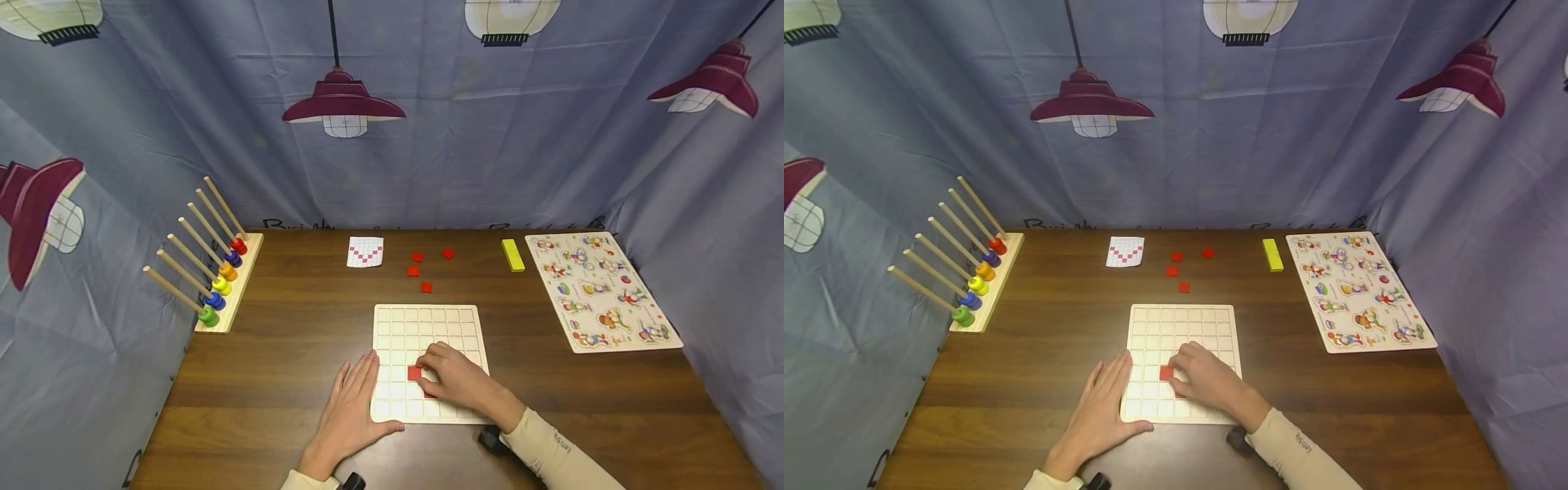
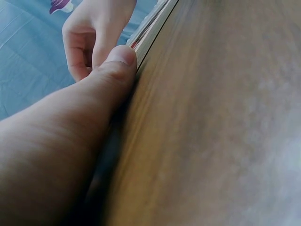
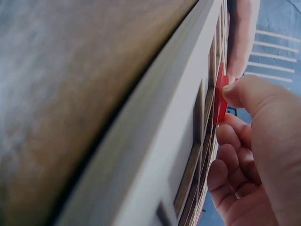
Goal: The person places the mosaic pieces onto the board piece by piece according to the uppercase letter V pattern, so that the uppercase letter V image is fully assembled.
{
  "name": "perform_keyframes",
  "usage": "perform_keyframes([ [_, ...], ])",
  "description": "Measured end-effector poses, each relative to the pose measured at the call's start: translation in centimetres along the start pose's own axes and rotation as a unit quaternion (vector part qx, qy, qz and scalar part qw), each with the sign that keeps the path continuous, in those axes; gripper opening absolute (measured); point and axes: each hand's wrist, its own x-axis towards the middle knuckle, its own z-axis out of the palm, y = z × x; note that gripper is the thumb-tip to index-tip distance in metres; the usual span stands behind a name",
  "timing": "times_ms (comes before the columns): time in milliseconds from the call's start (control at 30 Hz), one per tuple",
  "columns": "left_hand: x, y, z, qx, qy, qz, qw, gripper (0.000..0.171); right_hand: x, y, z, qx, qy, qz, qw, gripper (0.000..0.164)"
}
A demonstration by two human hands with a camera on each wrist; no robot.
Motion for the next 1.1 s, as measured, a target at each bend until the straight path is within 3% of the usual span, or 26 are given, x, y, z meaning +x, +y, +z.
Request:
perform_keyframes([
  [300, 0.2, 0.1, 0.1, 0.009, 0.029, 0.015, 0.9994, 0.126, 0.2, -0.2, 0.0, -0.022, -0.001, -0.002, 1.000, 0.016],
  [567, 0.1, 0.0, 0.2, 0.013, 0.013, 0.008, 0.9998, 0.126, 0.6, -1.0, -0.5, -0.002, -0.028, 0.035, 0.999, 0.014],
  [767, 0.0, 0.0, 0.1, 0.010, 0.009, 0.003, 0.9999, 0.127, 0.9, -0.8, -1.6, 0.033, -0.063, 0.065, 0.995, 0.025],
  [900, -0.1, 0.1, 0.1, -0.002, 0.003, -0.001, 1.0000, 0.127, 1.2, 1.1, -3.1, 0.077, -0.051, 0.081, 0.992, 0.035],
  [1100, 0.0, 0.0, 0.2, -0.004, 0.006, 0.000, 1.0000, 0.128, 3.1, 6.8, -4.7, 0.153, 0.008, 0.171, 0.973, 0.041],
])
